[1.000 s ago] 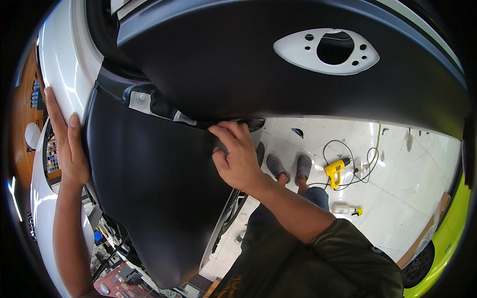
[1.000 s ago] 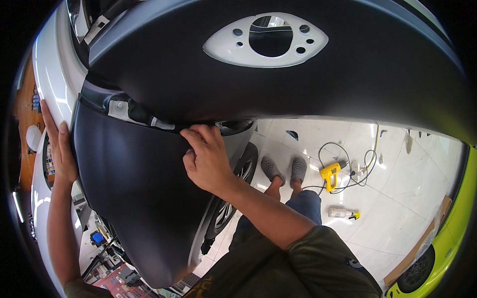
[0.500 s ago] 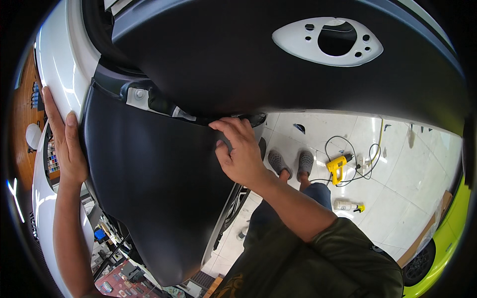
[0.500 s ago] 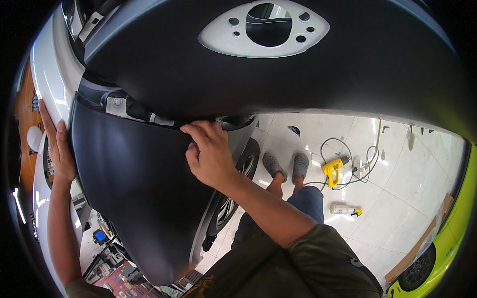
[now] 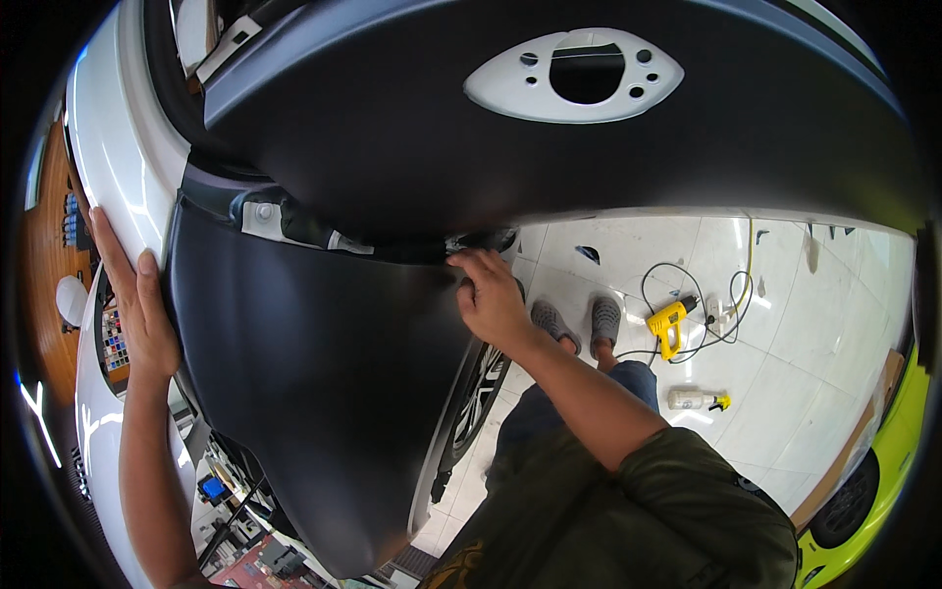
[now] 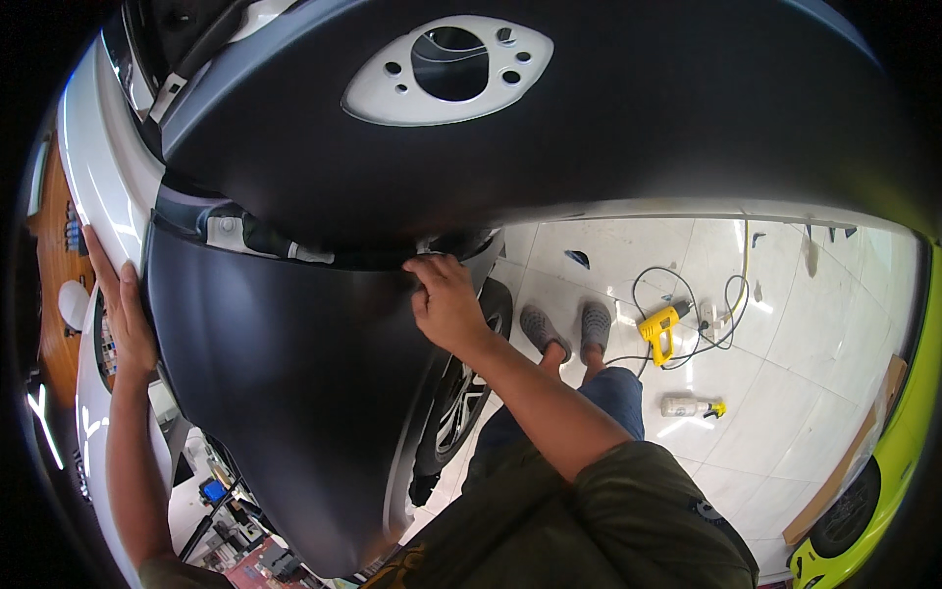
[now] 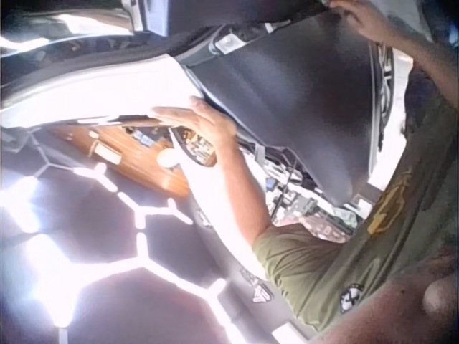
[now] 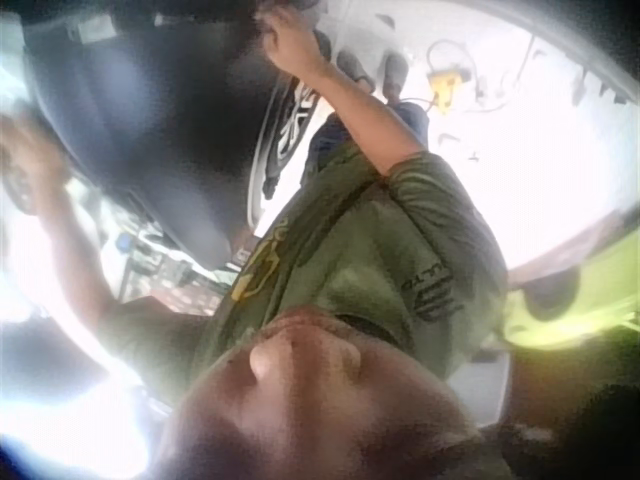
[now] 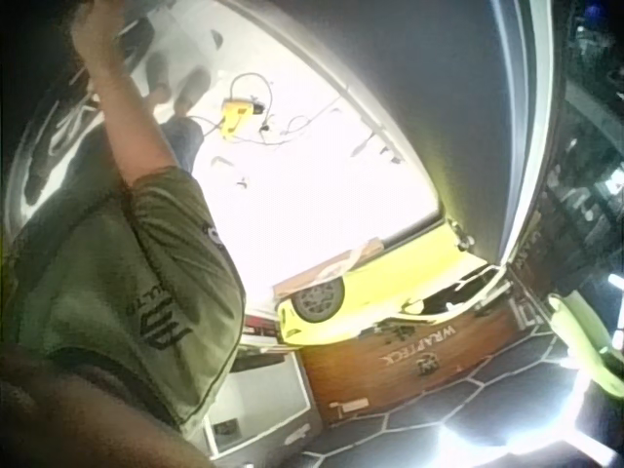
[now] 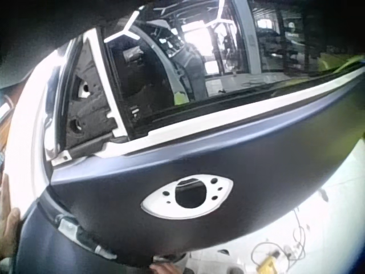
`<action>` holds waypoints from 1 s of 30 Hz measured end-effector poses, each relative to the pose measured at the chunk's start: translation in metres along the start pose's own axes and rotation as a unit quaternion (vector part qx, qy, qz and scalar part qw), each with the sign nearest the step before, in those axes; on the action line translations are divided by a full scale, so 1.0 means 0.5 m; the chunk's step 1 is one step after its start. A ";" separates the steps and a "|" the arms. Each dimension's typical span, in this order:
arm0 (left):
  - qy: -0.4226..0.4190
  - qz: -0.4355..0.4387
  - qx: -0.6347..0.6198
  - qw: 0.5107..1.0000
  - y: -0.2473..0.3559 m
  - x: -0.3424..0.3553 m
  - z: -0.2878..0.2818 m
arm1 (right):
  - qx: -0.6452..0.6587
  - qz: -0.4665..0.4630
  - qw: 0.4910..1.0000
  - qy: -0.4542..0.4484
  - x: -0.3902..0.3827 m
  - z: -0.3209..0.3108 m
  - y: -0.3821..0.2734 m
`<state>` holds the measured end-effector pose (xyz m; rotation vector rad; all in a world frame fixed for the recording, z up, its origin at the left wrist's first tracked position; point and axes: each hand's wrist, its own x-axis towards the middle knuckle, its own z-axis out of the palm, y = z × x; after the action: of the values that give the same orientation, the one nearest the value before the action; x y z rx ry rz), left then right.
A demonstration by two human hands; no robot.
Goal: The person applies a white vinyl wrap to the front fender of a white car. They use a yellow heat gun to warm the wrap and a yellow squeegee to smooth it, then trim excess material along the fender edge and door gap.
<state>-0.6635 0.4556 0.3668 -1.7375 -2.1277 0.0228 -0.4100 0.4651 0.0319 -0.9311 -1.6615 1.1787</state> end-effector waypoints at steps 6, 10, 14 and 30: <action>0.009 0.005 -0.012 1.000 0.007 0.004 -0.004 | -0.003 0.029 0.999 -0.029 -0.019 0.008 0.092; -0.004 -0.020 -0.017 1.000 0.006 0.003 -0.003 | -0.022 0.045 0.998 -0.028 -0.027 0.014 0.124; 0.001 -0.006 -0.027 1.000 0.007 0.003 -0.009 | -0.011 0.075 0.996 -0.055 -0.025 0.018 0.127; 0.019 0.010 -0.014 1.000 0.003 0.005 -0.004 | 0.145 0.022 0.987 -0.064 0.072 -0.044 -0.184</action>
<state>-0.6619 0.4579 0.3689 -1.7616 -2.0932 -0.0354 -0.4095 0.4797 0.1319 -0.7244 -1.5223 1.4908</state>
